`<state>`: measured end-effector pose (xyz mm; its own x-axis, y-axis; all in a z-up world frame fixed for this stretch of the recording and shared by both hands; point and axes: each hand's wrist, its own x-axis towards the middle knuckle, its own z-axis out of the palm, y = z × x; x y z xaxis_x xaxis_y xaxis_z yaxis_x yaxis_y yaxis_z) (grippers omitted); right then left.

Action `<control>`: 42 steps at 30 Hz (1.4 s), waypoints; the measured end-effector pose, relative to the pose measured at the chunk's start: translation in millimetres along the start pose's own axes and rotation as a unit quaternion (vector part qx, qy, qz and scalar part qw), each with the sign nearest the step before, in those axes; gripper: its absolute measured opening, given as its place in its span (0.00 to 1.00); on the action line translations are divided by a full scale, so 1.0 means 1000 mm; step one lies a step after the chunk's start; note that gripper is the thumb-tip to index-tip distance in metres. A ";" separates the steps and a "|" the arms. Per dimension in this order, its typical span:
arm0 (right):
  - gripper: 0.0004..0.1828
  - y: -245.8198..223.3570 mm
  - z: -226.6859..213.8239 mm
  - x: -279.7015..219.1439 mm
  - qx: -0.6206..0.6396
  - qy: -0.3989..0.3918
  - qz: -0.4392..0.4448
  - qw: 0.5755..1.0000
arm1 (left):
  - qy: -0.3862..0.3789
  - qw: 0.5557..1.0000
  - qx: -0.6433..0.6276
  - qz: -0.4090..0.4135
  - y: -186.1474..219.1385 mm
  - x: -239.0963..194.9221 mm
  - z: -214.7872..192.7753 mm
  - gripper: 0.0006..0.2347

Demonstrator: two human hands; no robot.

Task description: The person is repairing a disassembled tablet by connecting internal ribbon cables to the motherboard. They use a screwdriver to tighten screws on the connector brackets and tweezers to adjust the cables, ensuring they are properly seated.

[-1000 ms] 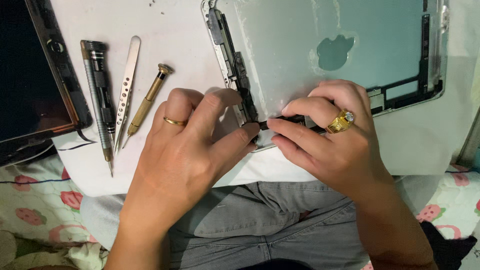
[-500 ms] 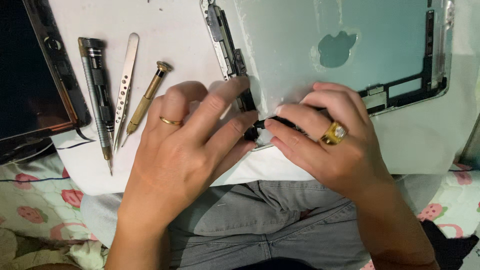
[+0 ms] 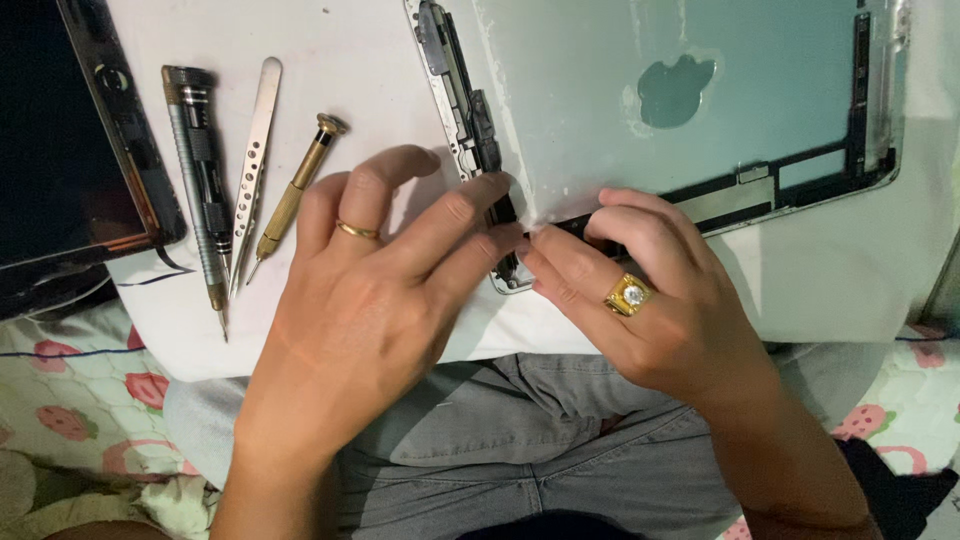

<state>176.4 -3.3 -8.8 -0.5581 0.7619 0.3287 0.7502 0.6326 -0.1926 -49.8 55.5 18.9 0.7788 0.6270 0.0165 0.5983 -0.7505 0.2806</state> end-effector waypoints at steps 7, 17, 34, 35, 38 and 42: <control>0.06 0.001 0.003 -0.005 0.027 0.010 0.006 1.000 | 0.029 0.997 -0.072 -0.012 -0.007 0.000 0.003 0.09; 0.09 0.002 0.006 -0.012 0.089 -0.004 0.047 0.995 | 0.071 0.991 -0.111 -0.018 -0.015 0.001 0.006 0.10; 0.17 0.006 -0.001 -0.015 0.165 -0.025 0.100 0.981 | 0.122 0.988 -0.079 0.052 -0.009 0.001 0.012 0.03; 0.20 0.006 -0.002 -0.016 0.162 -0.018 0.120 0.979 | 0.128 0.988 -0.067 0.059 -0.008 0.002 0.014 0.02; 0.26 0.010 -0.001 -0.021 0.180 -0.014 0.143 0.973 | 0.124 0.989 -0.045 0.069 -0.003 0.003 0.014 0.02; 0.21 0.017 -0.001 -0.028 0.211 -0.028 0.132 0.968 | 0.105 0.992 -0.031 0.067 0.001 0.004 0.013 0.02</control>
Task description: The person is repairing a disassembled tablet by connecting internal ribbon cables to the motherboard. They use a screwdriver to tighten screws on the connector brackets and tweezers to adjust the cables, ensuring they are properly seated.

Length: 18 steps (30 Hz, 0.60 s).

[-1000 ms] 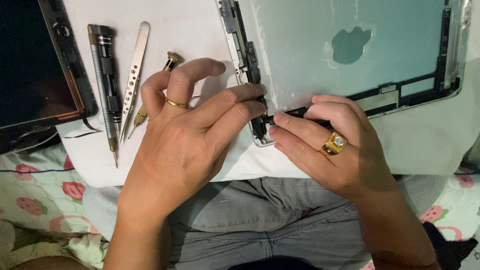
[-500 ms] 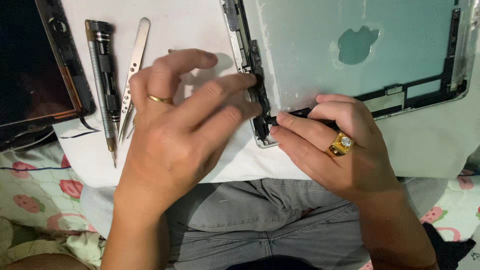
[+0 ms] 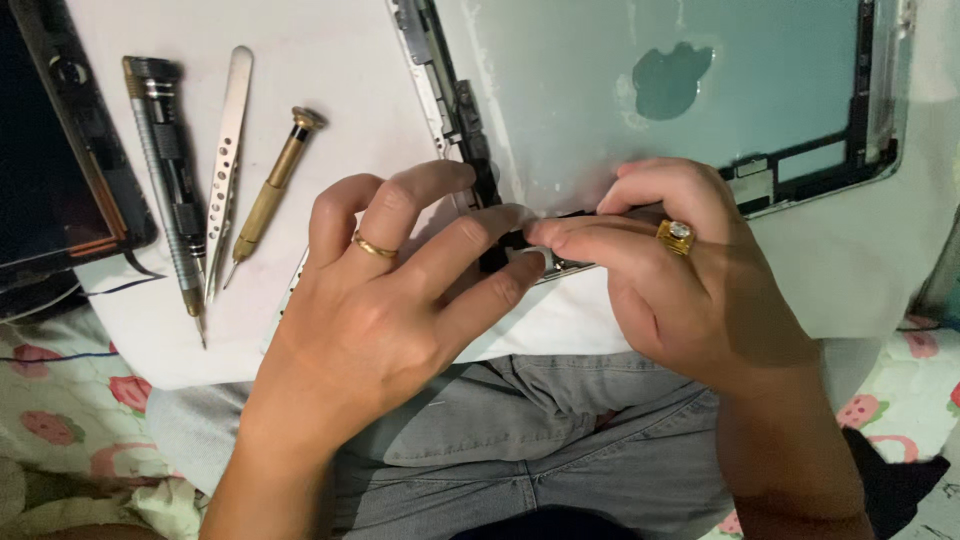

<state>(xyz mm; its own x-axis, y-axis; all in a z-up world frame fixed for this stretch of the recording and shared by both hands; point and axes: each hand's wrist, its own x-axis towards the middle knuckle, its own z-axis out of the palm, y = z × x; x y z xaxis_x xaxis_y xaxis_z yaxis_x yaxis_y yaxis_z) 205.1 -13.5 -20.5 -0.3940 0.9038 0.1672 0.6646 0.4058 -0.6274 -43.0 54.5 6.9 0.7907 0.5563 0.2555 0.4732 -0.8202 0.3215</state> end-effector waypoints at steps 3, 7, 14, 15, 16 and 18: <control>0.20 0.008 0.000 -0.004 0.024 -0.017 -0.003 1.000 | 0.008 1.000 0.013 0.011 0.001 0.002 0.005 0.03; 0.18 0.004 -0.004 0.012 0.003 0.009 -0.038 0.999 | -0.002 1.000 0.016 0.004 0.003 0.003 0.011 0.04; 0.11 0.001 -0.012 0.015 0.008 0.006 -0.073 0.997 | 0.003 1.000 0.024 -0.013 0.004 0.005 0.012 0.03; 0.13 -0.002 -0.013 0.015 -0.007 -0.002 -0.074 0.997 | 0.008 1.000 0.020 -0.012 0.004 0.004 0.010 0.02; 0.13 -0.003 -0.012 0.014 -0.003 0.000 -0.080 0.997 | 0.007 1.000 0.026 -0.016 0.003 0.003 0.008 0.02; 0.18 -0.006 -0.012 0.012 -0.063 0.005 -0.066 0.996 | 0.008 1.000 -0.018 -0.012 0.002 0.000 0.003 0.02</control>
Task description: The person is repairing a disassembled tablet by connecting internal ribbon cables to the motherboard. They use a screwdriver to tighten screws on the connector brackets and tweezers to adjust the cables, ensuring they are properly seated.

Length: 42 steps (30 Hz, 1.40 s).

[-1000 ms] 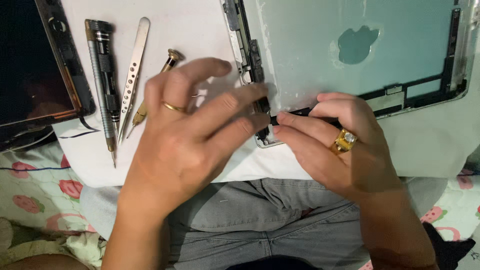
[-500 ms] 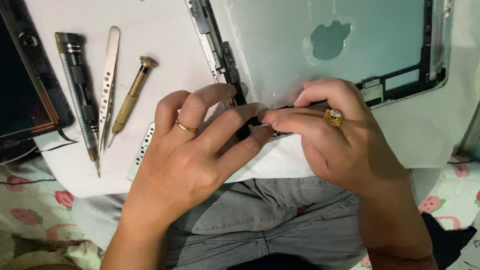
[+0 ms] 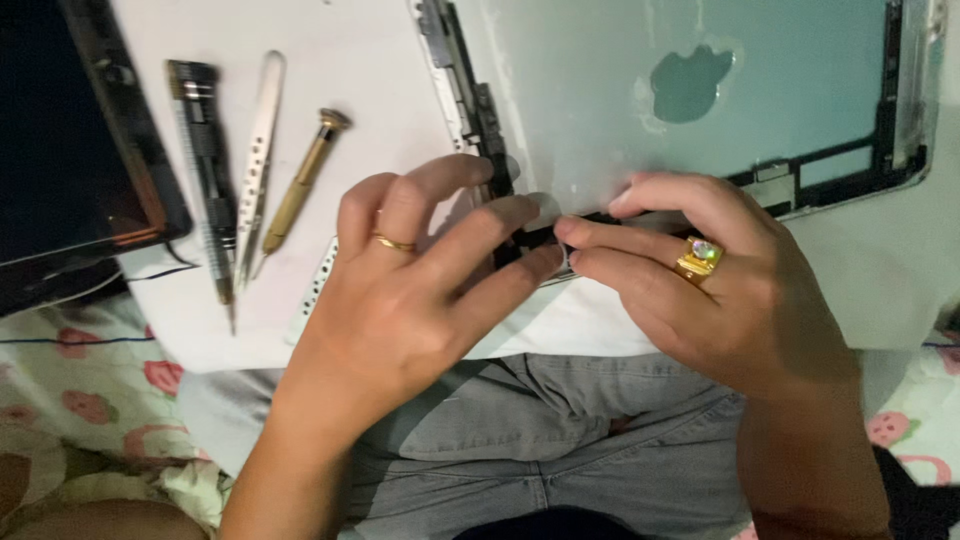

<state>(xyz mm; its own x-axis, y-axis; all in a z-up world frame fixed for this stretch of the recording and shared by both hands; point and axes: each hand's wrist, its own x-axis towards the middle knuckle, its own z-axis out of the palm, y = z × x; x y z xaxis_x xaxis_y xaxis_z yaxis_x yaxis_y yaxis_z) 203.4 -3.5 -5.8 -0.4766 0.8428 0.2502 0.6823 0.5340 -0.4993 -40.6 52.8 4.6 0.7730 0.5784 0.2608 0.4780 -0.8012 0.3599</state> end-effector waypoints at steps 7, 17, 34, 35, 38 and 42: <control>0.19 0.007 -0.001 -0.002 0.045 0.007 -0.004 0.999 | 0.059 0.956 0.080 -0.276 -0.018 -0.035 -0.043 0.03; 0.25 0.016 0.001 -0.007 0.064 0.010 -0.005 0.998 | 0.048 0.941 0.104 -0.318 -0.033 -0.049 -0.031 0.07; 0.07 0.027 -0.001 -0.004 0.080 -0.009 -0.003 0.997 | 0.186 0.839 -0.470 -0.199 0.008 -0.023 0.015 0.13; 0.07 0.027 -0.001 -0.004 0.071 -0.009 -0.002 0.997 | 0.169 0.830 -0.490 -0.206 0.013 -0.021 0.015 0.15; 0.08 0.025 0.000 -0.007 0.070 -0.012 0.024 0.997 | 0.155 0.814 -0.514 -0.222 0.022 -0.016 0.019 0.15; 0.12 0.023 0.001 -0.009 0.108 -0.013 0.086 0.990 | 0.155 0.794 -0.550 -0.208 0.022 -0.017 0.025 0.14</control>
<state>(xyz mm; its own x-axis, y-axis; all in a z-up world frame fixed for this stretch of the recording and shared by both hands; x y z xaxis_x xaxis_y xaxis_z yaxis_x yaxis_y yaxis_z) 222.6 0.6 -20.6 -0.3807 0.9161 0.1258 0.6211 0.3541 -0.6992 -32.9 22.1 -14.2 0.4229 0.9041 0.0607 -0.1206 -0.0103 0.9926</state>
